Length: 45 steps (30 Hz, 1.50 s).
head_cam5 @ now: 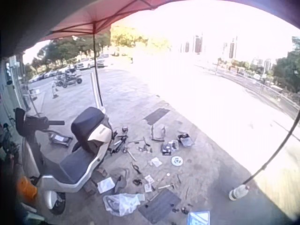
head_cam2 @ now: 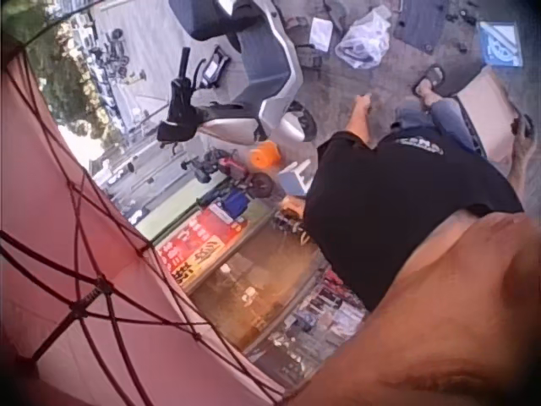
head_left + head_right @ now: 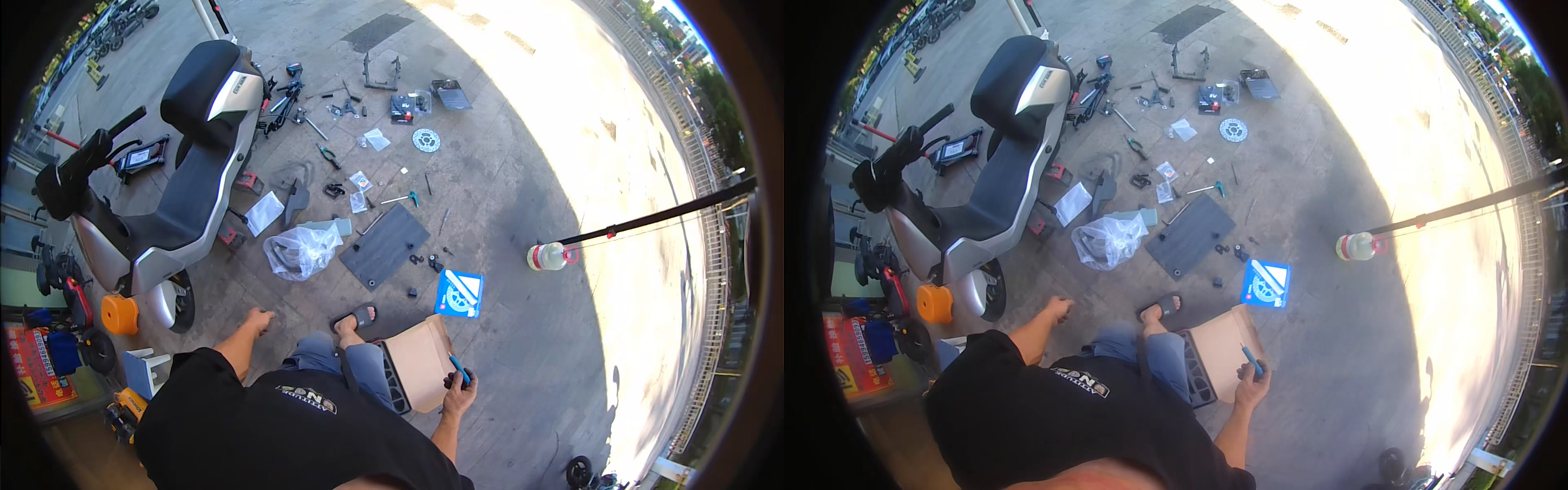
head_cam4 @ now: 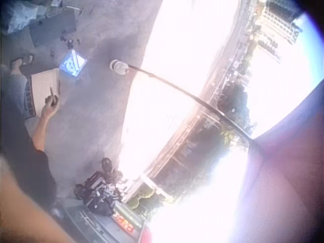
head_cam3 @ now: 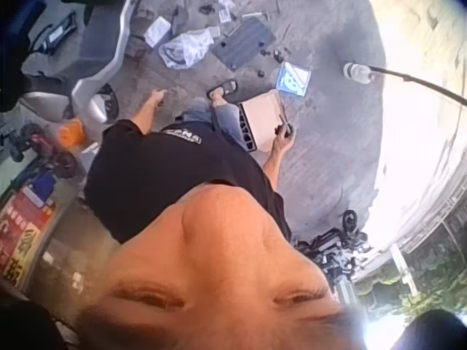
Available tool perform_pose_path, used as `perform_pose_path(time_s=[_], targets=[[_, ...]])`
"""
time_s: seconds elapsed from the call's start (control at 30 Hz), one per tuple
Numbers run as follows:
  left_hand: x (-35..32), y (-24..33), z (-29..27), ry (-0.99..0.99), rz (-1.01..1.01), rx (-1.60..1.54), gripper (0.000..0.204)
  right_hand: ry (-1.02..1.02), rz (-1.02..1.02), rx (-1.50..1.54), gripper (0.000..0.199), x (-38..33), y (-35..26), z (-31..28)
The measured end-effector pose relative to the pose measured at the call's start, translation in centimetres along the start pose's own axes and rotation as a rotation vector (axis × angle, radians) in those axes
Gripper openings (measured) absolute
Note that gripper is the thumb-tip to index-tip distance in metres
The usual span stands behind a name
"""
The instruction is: The person assembles a black metal suspension subframe on the floor, aligning it with a scooter's shock absorbers and tightening fasteners with a T-handle hex wrench. The person also retrieves a tool from a red cart and continues securing the subframe components.
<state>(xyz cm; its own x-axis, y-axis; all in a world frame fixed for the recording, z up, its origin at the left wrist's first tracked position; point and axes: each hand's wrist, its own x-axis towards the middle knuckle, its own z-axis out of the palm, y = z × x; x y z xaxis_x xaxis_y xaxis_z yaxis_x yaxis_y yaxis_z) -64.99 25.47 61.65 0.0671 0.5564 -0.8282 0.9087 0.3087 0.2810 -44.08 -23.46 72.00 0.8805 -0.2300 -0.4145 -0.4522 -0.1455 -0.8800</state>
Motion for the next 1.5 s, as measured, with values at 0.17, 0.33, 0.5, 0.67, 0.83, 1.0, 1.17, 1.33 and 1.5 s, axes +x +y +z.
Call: perform_pose_path(time_s=[0.17,0.33,0.5,0.67,0.83,1.0,1.17,1.33,1.5], targets=[[-1.3,7.8,3.2,0.057,-0.16,-0.04,0.033,-0.003,-0.131,-0.008,0.029,8.2,-13.8,-0.1],[0.7,24.7,11.1,-0.1,-0.014,0.25,0.033,0.153,-0.183,0.075,0.031,21.8,-22.4,1.9],[12.8,49.7,21.3,-0.112,-0.033,0.492,0.034,0.161,-0.415,-0.198,0.032,46.1,-28.8,9.6],[17.1,83.4,33.3,-0.196,0.285,0.063,0.034,0.147,-0.129,-0.181,0.034,67.8,-36.0,18.4],[7.1,107.1,35.7,-0.41,0.417,-0.234,0.034,0.139,-0.238,-0.47,0.037,78.0,-42.7,28.9],[8.0,116.5,36.4,-0.286,0.372,-0.242,0.036,-0.084,-0.371,-0.482,0.039,91.4,-52.9,38.6],[17.5,122.9,41.2,-0.105,0.183,-0.396,0.036,-0.372,-0.721,-0.567,0.037,112.8,-64.9,51.3],[15.9,125.3,43.8,0.002,0.107,-0.362,0.028,-0.688,-0.904,-0.707,0.024,129.2,-79.7,65.3],[17.7,128.9,46.1,0.128,-0.277,-0.754,0.03,-0.861,-1.118,-0.847,0.031,138.5,-92.0,85.0]])
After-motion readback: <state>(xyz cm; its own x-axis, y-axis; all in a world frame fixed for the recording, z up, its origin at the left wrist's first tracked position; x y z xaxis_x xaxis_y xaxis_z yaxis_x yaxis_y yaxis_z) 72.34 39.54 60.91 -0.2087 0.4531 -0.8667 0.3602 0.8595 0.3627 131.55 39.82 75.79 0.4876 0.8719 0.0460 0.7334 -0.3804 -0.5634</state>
